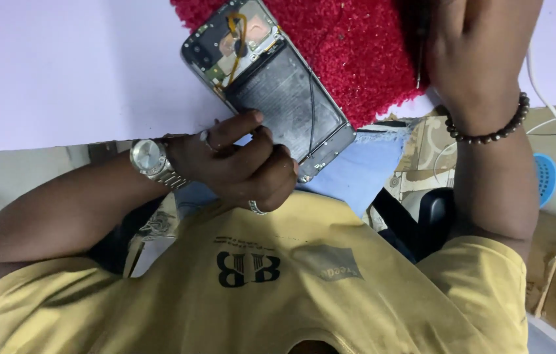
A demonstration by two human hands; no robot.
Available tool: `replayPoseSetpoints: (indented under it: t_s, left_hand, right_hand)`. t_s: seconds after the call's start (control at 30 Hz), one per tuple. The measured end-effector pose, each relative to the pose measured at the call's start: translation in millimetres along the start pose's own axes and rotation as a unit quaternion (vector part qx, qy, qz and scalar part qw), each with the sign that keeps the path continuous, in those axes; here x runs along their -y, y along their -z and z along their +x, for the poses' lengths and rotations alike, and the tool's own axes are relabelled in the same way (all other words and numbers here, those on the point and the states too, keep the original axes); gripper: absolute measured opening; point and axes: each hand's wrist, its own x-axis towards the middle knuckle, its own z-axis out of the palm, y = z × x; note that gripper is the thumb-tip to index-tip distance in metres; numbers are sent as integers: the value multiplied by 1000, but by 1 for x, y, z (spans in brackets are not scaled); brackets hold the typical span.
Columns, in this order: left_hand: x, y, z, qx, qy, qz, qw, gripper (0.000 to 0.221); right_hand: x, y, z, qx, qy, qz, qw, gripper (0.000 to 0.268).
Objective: The person is disassembling a mobile phone, removing screws and internal components using a screwdriver and manual prying.
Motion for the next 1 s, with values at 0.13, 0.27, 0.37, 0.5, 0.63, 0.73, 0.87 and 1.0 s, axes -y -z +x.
replayPoseSetpoints:
  t_s: [0.13,0.27,0.37,0.5,0.63,0.73,0.87,1.0]
  left_hand:
    - [8,2,5,-3,0,21,1000,22]
    - [6,0,5,12,-13,60,998,24]
    - [7,2,11,9,14,49,999,21]
    - [5,3,13,10,36,33,999,34]
    - [5,4,13,13,43,37,998,36]
    - [0,4,12,21,57,32,998,26]
    - [6,7,15,38,59,1,997,21]
    - [1,19,19,64,89,-2,994,23]
  right_hand:
    - [36,22,10,-86,8,-63,994,27]
    - [94,47,22,-72,95,43,992,11]
    - [114,51,23,25,109,96,989,16]
    - [126,48,28,49,155,106,981,17]
    - [132,45,27,88,136,106,981,27]
    - [132,39,27,87,110,122,983,31]
    - [134,35,23,88,47,150,984,41]
    - [133,31,19,95,6,177,980,51]
